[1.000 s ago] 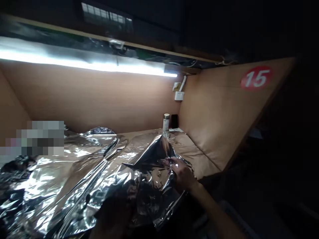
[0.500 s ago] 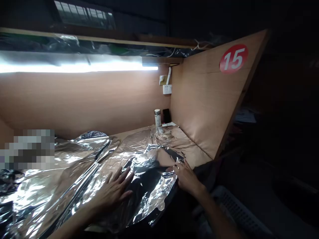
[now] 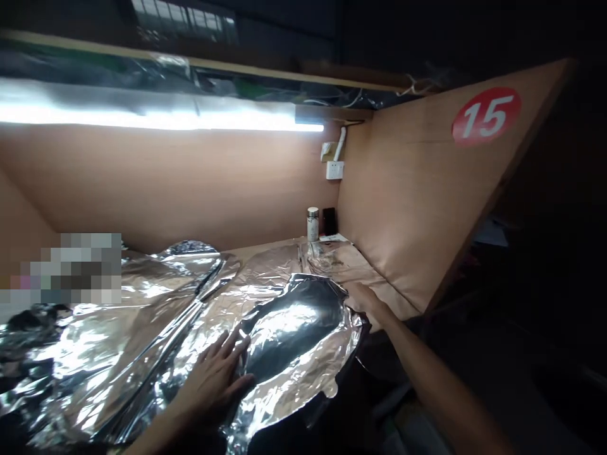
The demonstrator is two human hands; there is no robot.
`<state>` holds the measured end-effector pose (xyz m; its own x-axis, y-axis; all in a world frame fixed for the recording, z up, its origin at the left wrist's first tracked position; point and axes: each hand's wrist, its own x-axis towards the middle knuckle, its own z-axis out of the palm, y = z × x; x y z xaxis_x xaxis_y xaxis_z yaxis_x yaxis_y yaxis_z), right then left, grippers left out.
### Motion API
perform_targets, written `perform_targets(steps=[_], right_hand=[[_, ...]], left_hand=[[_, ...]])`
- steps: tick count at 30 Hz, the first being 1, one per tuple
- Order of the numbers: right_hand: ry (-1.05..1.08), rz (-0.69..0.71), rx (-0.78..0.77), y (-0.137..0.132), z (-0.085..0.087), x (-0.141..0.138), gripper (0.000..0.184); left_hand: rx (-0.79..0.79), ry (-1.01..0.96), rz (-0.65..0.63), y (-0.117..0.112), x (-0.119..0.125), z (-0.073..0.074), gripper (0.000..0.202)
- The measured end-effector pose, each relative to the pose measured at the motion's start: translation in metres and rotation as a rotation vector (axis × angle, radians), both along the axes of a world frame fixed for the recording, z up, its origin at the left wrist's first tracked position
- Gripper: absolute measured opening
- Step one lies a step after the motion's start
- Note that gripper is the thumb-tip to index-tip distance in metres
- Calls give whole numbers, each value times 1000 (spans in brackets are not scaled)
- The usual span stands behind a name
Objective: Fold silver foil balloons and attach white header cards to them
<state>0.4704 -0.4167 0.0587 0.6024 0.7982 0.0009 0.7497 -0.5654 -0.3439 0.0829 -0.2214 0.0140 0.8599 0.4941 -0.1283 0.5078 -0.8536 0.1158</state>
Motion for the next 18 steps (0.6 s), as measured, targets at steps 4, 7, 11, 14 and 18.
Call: perform_targets(steps=[4,7,11,14,18], right_hand=[[-176,119,48,70,35,-13,29],[-247,143,76,140,63,-32,35],[-271,252,76,198,62,-87,57],[-236,411,47,193,23,-136,70],[-145,394,-18,162,-27,-162,74]], left_hand=[[91,9,148,-16,-15,-4,71],[154,-47,154,-29,-16,-4,78],[116,-36,132,-42,-10,4,87],[106,-13,143,-38,-4,13,69],[128,-98,86,-14,3,11,58]])
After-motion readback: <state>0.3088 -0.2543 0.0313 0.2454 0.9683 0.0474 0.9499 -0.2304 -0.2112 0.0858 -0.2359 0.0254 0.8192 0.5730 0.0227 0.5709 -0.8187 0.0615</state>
